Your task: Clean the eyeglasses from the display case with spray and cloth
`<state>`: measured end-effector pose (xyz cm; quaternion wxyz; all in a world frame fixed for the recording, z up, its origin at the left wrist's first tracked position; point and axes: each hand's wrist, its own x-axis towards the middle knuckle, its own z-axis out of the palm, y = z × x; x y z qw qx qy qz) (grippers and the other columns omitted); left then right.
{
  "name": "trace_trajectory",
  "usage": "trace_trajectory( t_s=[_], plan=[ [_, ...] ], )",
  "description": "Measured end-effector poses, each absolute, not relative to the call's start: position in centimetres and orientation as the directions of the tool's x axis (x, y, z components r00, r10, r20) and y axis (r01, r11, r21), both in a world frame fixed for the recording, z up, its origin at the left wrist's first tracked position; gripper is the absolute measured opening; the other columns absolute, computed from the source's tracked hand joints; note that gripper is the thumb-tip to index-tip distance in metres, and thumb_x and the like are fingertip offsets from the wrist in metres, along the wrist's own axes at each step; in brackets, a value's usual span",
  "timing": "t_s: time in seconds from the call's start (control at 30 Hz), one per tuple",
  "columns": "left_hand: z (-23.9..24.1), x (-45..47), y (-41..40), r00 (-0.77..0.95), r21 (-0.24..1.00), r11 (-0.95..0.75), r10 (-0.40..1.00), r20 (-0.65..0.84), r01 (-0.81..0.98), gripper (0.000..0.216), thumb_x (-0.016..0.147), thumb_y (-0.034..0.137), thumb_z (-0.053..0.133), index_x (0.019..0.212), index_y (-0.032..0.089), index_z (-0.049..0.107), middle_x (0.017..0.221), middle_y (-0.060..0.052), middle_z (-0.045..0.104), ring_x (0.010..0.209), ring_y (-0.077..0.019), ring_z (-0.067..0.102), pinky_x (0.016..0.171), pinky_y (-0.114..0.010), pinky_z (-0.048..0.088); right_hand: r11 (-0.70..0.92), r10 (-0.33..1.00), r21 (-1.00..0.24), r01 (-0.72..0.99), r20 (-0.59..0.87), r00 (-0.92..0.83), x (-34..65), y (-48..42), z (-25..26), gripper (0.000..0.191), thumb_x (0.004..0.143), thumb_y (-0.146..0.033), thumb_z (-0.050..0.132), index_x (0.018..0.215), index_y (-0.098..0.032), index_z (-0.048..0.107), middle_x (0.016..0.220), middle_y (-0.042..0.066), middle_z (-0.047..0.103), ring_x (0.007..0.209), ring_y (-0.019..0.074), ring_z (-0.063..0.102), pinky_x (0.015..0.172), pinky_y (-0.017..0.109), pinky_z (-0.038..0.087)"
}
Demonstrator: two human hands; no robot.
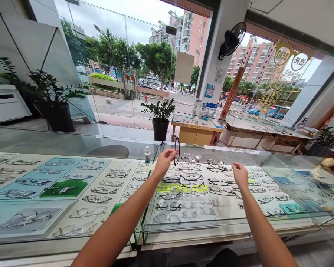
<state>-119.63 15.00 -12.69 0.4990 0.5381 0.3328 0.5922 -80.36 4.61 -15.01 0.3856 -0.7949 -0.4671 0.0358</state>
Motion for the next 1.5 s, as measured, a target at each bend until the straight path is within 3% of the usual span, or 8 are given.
trace_trajectory(
  t_s=[0.13, 0.2, 0.33, 0.73, 1.03, 1.2, 1.37, 1.5],
  plan=[
    [-12.7, -119.4, 14.3, 0.093, 0.932, -0.246, 0.956, 0.279, -0.265, 0.064, 0.065, 0.075, 0.088, 0.091, 0.019, 0.072, 0.102, -0.007, 0.077, 0.083, -0.0169, 0.07, 0.079, -0.032, 0.06, 0.293, 0.833, -0.755, 0.586, 0.503, 0.232, -92.5, 8.5, -12.5, 0.046, 0.097, -0.06, 0.057, 0.106, -0.02, 0.077, 0.109, 0.012, 0.079, 0.099, 0.0273, 0.072, 0.09, 0.04, 0.057],
    [-12.8, -119.3, 14.1, 0.088, 0.923, -0.259, 0.952, 0.294, -0.285, 0.063, 0.065, 0.074, 0.089, 0.09, 0.019, 0.072, 0.1, -0.006, 0.076, 0.082, -0.0165, 0.069, 0.081, -0.034, 0.061, 0.432, 0.828, -0.769, 0.471, 0.545, 0.132, -97.7, 9.6, -11.5, 0.04, 0.097, -0.058, 0.062, 0.101, -0.021, 0.076, 0.1, 0.008, 0.078, 0.088, 0.0238, 0.069, 0.082, 0.036, 0.055],
    [-13.0, -119.4, 14.2, 0.083, 0.907, -0.299, 0.938, 0.337, -0.297, 0.055, 0.067, 0.067, 0.091, 0.088, 0.019, 0.075, 0.095, -0.006, 0.074, 0.084, -0.0172, 0.068, 0.082, -0.034, 0.061, 0.51, 0.835, -0.769, 0.384, 0.55, -0.009, -103.1, 10.6, -11.2, 0.033, 0.096, -0.053, 0.068, 0.1, -0.022, 0.075, 0.09, 0.004, 0.075, 0.078, 0.0199, 0.063, 0.075, 0.033, 0.049],
    [-13.0, -119.2, 13.5, 0.17, 0.918, -0.318, 0.917, 0.362, -0.238, 0.041, 0.078, 0.059, 0.087, 0.089, 0.02, 0.079, 0.103, -0.008, 0.077, 0.086, -0.0186, 0.07, 0.082, -0.034, 0.062, 0.417, 0.909, -0.908, 0.05, 0.416, -0.019, -101.7, 11.5, -13.4, 0.043, 0.083, -0.065, 0.08, 0.086, -0.023, 0.07, 0.08, 0.001, 0.068, 0.073, 0.0183, 0.06, 0.069, 0.031, 0.049],
    [-12.8, -119.9, 13.9, 0.132, 0.912, -0.405, 0.902, 0.411, -0.07, 0.04, 0.086, 0.059, 0.079, 0.094, 0.02, 0.076, 0.11, -0.011, 0.08, 0.111, -0.0281, 0.073, 0.094, -0.04, 0.06, 0.448, 0.799, -0.804, 0.391, 0.556, 0.227, -99.9, 10.6, -12.2, 0.038, 0.098, -0.059, 0.065, 0.1, -0.022, 0.075, 0.07, 0.002, 0.071, 0.064, 0.0205, 0.064, 0.066, 0.033, 0.048],
    [-12.3, -120.3, 13.5, 0.174, 0.893, -0.443, 0.888, 0.426, 0.074, 0.039, 0.09, 0.059, 0.072, 0.095, 0.02, 0.075, 0.109, -0.01, 0.08, 0.108, -0.0263, 0.074, 0.094, -0.037, 0.059, 0.406, 0.606, -0.689, 0.601, 0.695, 0.388, -98.9, 10.2, -11.6, 0.04, 0.107, -0.051, 0.052, 0.117, -0.021, 0.077, 0.107, 0.011, 0.083, 0.081, 0.0248, 0.074, 0.081, 0.039, 0.056],
    [-12.8, -120.3, 13.8, 0.161, 0.892, -0.446, 0.888, 0.431, 0.072, 0.038, 0.091, 0.057, 0.072, 0.095, 0.02, 0.076, 0.106, -0.009, 0.078, 0.102, -0.0253, 0.072, 0.09, -0.036, 0.059, 0.421, 0.585, -0.633, 0.65, 0.737, 0.339, -99.3, 10.2, -11.8, 0.041, 0.107, -0.046, 0.052, 0.135, -0.02, 0.069, 0.119, 0.013, 0.081, 0.081, 0.0227, 0.074, 0.074, 0.036, 0.056],
    [-13.3, -120.3, 14.1, 0.108, 0.897, -0.441, 0.893, 0.437, 0.013, 0.039, 0.089, 0.058, 0.076, 0.096, 0.019, 0.076, 0.108, -0.01, 0.077, 0.104, -0.0261, 0.071, 0.089, -0.037, 0.059, 0.571, 0.55, -0.497, 0.653, 0.822, 0.145, -101.0, 9.5, -12.2, 0.028, 0.108, -0.034, 0.054, 0.126, -0.022, 0.071, 0.115, 0.009, 0.081, 0.082, 0.0191, 0.074, 0.079, 0.034, 0.06]
  ],
)
